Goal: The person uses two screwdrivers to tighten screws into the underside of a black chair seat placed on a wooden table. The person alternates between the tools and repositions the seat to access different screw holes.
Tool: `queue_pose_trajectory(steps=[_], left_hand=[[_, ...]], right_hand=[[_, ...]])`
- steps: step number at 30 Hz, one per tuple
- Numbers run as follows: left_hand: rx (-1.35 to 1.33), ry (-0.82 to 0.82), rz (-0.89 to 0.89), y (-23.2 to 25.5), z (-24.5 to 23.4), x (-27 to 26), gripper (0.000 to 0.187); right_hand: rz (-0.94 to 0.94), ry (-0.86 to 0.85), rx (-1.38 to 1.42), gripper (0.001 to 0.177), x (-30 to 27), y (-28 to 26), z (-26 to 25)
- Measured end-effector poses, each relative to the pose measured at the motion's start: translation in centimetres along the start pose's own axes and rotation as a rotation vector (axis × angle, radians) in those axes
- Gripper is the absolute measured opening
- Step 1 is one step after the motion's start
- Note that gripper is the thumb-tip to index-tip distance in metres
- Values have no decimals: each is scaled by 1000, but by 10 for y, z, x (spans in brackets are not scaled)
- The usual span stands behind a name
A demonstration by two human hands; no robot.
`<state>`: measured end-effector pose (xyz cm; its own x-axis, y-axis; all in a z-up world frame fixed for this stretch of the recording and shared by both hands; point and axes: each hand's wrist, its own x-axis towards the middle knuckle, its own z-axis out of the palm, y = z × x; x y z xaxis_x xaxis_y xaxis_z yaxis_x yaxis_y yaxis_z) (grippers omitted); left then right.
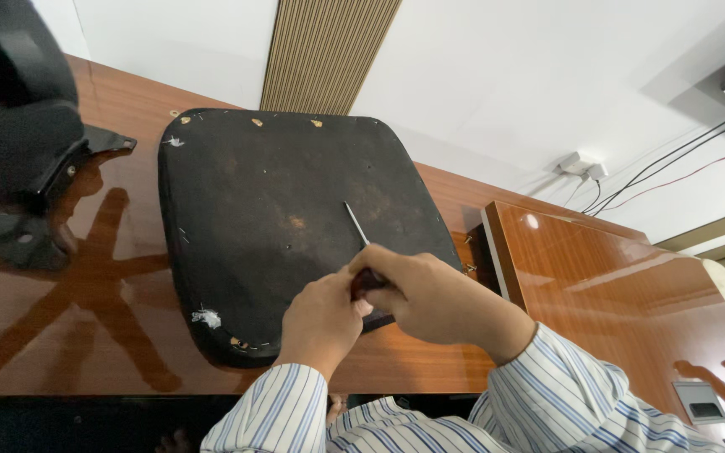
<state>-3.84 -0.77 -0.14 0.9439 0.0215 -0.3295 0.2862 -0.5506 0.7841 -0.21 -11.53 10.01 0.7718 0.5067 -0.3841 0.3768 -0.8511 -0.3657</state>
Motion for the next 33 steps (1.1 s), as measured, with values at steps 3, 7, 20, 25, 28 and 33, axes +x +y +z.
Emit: queue_pose_trajectory(steps=[3,7,20,25,28,33], left_hand=[[14,80,26,2,1,-1,29],[62,36,-20,4,4,4,25],[131,-41,-12,7,13,13,28],[96,-8,-24,9,16,12,26],[43,71,13,3,16,13,24],[65,82,-39,-5,11,15,22]], right_hand=[[-468,83,57,25,-4,7,1],[157,-62,17,25,-1,3,-4],[93,99,54,33,7,43,-2],[101,149,0,22,11,44,1],[-228,184,-31,14,12,51,0],[-475,168,102,27,11,45,0]])
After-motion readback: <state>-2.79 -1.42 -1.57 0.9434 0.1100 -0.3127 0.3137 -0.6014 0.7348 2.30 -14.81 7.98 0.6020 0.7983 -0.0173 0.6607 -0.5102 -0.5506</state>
